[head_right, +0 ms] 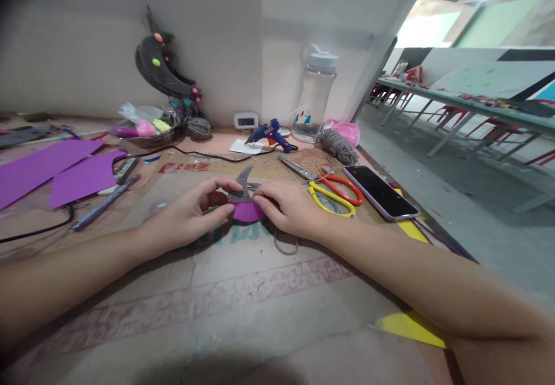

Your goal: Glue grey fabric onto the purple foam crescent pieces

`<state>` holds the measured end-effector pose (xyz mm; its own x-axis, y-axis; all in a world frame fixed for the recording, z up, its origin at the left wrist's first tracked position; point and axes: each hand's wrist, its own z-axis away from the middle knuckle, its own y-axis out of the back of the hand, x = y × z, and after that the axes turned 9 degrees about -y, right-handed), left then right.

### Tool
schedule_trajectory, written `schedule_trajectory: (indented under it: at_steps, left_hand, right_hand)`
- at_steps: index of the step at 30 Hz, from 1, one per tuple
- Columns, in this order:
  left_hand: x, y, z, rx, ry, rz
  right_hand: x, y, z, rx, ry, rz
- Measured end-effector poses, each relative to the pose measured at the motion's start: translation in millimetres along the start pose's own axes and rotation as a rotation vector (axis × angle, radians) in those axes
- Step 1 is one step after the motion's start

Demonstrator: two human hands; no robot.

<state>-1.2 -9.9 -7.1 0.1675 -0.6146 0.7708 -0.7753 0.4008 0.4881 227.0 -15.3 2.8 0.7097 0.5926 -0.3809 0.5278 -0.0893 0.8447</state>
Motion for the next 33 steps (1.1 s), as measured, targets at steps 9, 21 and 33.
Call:
schedule_trajectory:
  at_steps: [9,21,33]
  left_hand:
    - [-0.2,-1.5,-0.8,0.009,0.007,0.036]
    - [9.3,-1.6,-0.8,-0.046,-0.082,-0.118]
    - [8.9,3.9,-6.8,-0.097,-0.023,-0.213]
  right_hand:
    - [1.3,0.4,-0.5,0.025,-0.016,-0.039]
    - [-4.8,-1.8,-0.6,0.0,0.038,-0.077]
    - [-11.9,-3.1,2.6,-0.024,0.05,-0.018]
